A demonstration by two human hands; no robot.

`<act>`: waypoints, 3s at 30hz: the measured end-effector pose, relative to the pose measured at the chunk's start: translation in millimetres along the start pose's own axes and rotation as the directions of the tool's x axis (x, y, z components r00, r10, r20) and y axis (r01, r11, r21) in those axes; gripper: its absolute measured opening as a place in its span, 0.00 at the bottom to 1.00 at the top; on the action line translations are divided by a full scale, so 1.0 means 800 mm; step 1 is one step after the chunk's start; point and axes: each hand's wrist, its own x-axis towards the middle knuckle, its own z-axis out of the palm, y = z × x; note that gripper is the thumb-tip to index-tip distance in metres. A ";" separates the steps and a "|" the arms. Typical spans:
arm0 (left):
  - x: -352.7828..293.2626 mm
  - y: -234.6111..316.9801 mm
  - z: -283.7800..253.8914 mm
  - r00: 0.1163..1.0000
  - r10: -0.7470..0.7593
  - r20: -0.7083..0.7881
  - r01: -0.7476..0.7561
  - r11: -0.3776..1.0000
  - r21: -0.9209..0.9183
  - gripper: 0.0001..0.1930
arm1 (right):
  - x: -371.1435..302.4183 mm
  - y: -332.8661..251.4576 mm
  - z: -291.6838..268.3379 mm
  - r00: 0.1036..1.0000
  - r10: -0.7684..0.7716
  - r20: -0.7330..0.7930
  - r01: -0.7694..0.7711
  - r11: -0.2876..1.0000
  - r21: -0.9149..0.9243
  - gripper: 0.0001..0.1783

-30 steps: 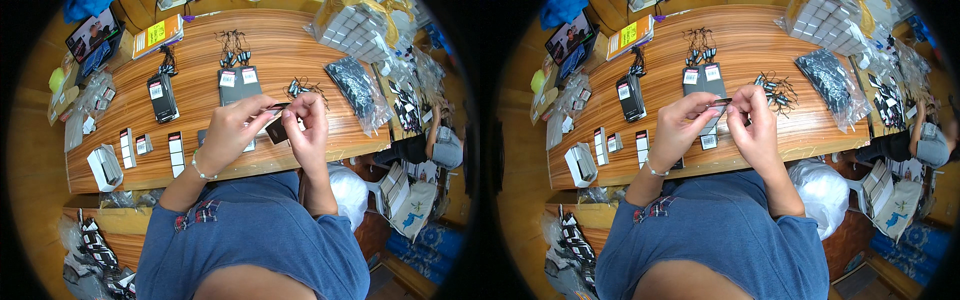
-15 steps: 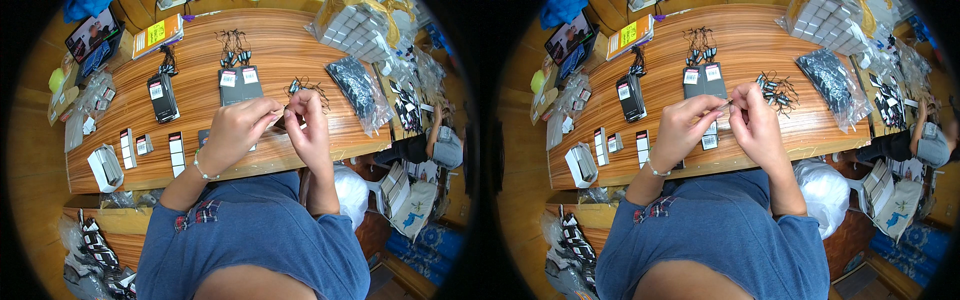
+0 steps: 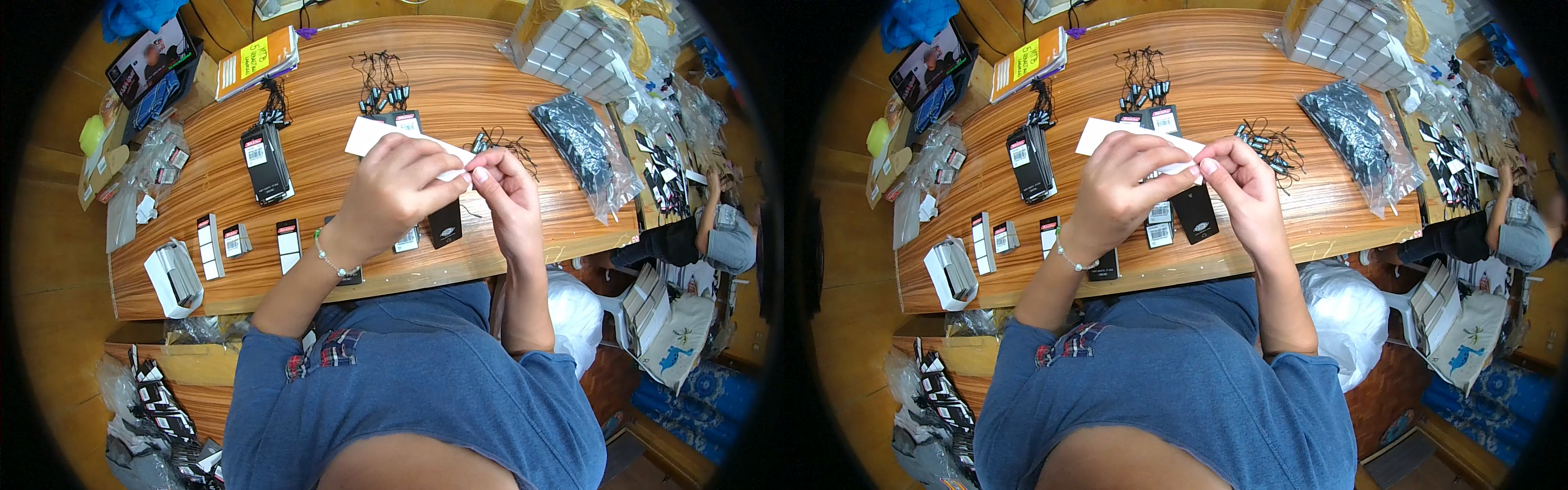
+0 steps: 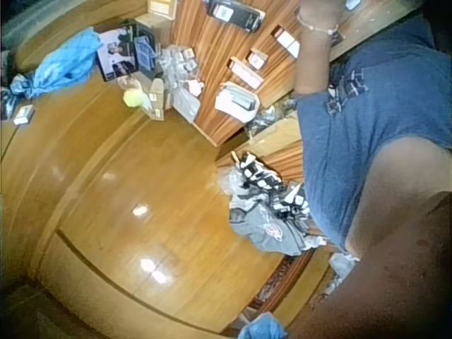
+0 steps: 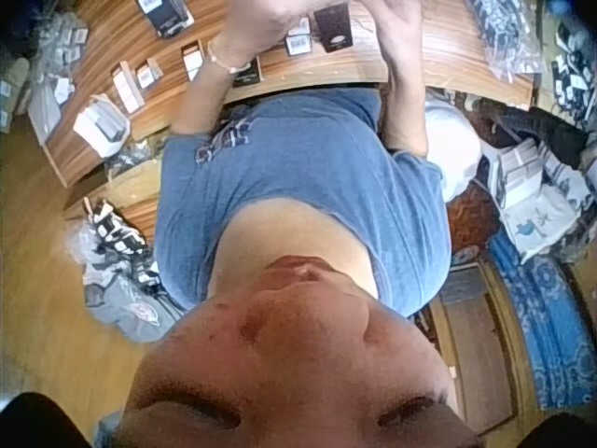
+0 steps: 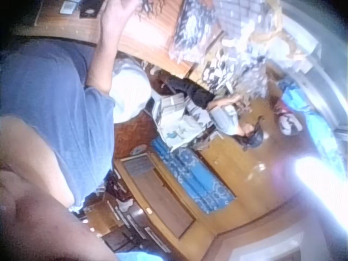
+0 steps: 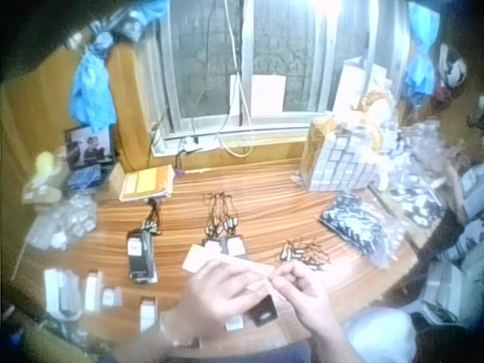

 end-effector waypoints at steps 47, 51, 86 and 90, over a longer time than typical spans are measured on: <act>-0.020 0.007 0.019 0.724 -0.493 0.483 0.672 0.346 -0.654 0.11 | 0.020 -0.013 0.008 0.979 -0.204 -0.019 0.181 0.820 0.543 0.05; -0.023 -0.001 0.018 0.768 -0.477 0.428 0.639 0.513 -0.574 0.07 | 0.021 -0.009 0.000 0.974 -0.204 -0.102 0.226 0.804 0.550 0.05; -0.005 0.001 -0.036 0.851 -0.520 0.078 0.513 0.789 -0.338 0.07 | 0.008 -0.016 0.016 0.992 -0.125 0.015 0.124 0.992 0.020 0.05; -0.004 -0.005 -0.035 0.882 -0.471 0.011 0.437 0.811 -0.389 0.06 | 0.005 -0.020 0.024 0.994 -0.108 0.019 0.109 0.991 -0.078 0.06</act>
